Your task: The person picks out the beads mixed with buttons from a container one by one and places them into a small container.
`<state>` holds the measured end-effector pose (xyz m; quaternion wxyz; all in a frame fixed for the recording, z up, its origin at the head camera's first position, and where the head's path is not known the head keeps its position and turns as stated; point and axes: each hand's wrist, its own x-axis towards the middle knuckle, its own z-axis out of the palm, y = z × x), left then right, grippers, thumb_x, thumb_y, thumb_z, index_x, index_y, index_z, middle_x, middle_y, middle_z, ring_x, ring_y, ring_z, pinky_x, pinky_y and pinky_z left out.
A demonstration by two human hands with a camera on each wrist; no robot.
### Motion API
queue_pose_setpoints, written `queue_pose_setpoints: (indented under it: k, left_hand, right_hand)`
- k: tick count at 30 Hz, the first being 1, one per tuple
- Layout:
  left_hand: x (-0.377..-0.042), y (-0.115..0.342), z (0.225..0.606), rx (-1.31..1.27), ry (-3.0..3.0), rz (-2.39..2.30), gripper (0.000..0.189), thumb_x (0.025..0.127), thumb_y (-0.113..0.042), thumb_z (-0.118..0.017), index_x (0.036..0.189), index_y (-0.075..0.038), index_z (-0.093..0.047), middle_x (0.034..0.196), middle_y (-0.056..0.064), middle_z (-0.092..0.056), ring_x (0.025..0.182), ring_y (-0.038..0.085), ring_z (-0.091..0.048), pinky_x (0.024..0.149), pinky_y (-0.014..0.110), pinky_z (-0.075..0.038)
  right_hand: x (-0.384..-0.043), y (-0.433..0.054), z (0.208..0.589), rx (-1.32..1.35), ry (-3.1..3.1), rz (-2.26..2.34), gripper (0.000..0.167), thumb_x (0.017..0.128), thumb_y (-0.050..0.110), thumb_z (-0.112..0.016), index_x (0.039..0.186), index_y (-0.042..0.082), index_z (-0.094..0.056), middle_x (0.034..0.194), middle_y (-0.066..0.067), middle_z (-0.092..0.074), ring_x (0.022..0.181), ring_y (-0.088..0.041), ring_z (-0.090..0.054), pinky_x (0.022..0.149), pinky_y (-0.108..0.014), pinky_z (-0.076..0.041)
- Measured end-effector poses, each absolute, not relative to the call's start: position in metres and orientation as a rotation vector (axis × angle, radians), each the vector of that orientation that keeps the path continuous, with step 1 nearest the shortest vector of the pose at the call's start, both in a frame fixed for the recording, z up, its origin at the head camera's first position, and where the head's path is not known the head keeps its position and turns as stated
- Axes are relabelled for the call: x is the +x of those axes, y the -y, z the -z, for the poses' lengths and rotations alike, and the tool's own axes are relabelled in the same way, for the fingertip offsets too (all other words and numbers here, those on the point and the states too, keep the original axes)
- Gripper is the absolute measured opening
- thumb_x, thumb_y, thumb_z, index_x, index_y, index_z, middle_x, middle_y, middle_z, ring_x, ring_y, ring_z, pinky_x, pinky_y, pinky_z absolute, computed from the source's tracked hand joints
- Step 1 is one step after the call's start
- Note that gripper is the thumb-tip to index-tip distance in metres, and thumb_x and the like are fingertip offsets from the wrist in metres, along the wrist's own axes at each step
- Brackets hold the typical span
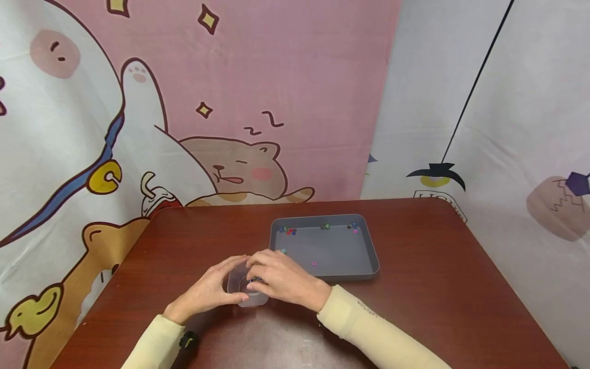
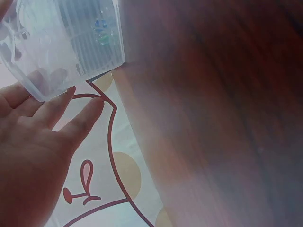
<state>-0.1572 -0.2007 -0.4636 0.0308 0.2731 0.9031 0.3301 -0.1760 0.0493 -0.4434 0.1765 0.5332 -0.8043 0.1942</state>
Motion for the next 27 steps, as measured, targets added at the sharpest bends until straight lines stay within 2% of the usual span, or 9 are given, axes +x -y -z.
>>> queue_pose_setpoints:
  k: [5, 11, 18, 22, 27]
  left_hand:
    - [-0.157, 0.201, 0.464, 0.849, -2.791, -1.032, 0.086, 0.082, -0.044, -0.087, 0.152, -0.010, -0.050, 0.154, 0.012, -0.050, 0.140, 0.030, -0.050, 0.108, 0.056, -0.045]
    - [-0.157, 0.200, 0.464, 0.878, -2.815, -1.020, 0.087, 0.081, -0.042, -0.089, 0.151, -0.007, -0.051, 0.153, 0.014, -0.051, 0.137, 0.031, -0.052, 0.107, 0.055, -0.046]
    - [-0.158, 0.201, 0.465, 0.863, -2.795, -1.023, 0.087, 0.082, -0.045, -0.087, 0.152, -0.010, -0.050, 0.154, 0.010, -0.050, 0.139, 0.029, -0.050, 0.108, 0.055, -0.045]
    - [-0.158, 0.201, 0.464, 0.859, -2.790, -1.022, 0.089, 0.082, -0.049, -0.086, 0.153, -0.009, -0.050, 0.154, 0.010, -0.050, 0.140, 0.029, -0.050, 0.108, 0.056, -0.044]
    - [-0.158, 0.202, 0.463, 0.865, -2.808, -1.011, 0.090, 0.080, -0.051, -0.087, 0.151, -0.009, -0.052, 0.152, 0.009, -0.052, 0.138, 0.028, -0.052, 0.109, 0.055, -0.045]
  right_hand:
    - [-0.174, -0.047, 0.447, 1.475, 2.323, -0.498, 0.010, 0.093, 0.028, -0.081, 0.100, 0.021, -0.078, 0.126, 0.001, -0.065, 0.120, -0.017, -0.059, 0.091, -0.041, -0.054]
    - [-0.174, -0.045, 0.450, 1.460, 2.352, -0.472, 0.010, 0.094, 0.029, -0.079, 0.100, 0.022, -0.078, 0.128, 0.001, -0.064, 0.123, -0.018, -0.058, 0.094, -0.041, -0.053]
    - [-0.175, -0.051, 0.448, 1.478, 2.349, -0.512, 0.027, 0.096, 0.036, -0.075, 0.116, 0.017, -0.077, 0.133, -0.001, -0.064, 0.127, -0.020, -0.057, 0.099, -0.045, -0.051]
    - [-0.182, -0.071, 0.439, 1.422, 2.338, -0.602, 0.035, 0.098, 0.037, -0.073, 0.125, 0.015, -0.074, 0.139, -0.002, -0.063, 0.132, -0.021, -0.055, 0.103, -0.049, -0.049]
    - [-0.198, -0.120, 0.424, 1.256, 2.363, -0.653, 0.041, 0.097, 0.033, -0.074, 0.131, 0.011, -0.071, 0.142, -0.006, -0.062, 0.137, -0.028, -0.053, 0.108, -0.056, -0.044]
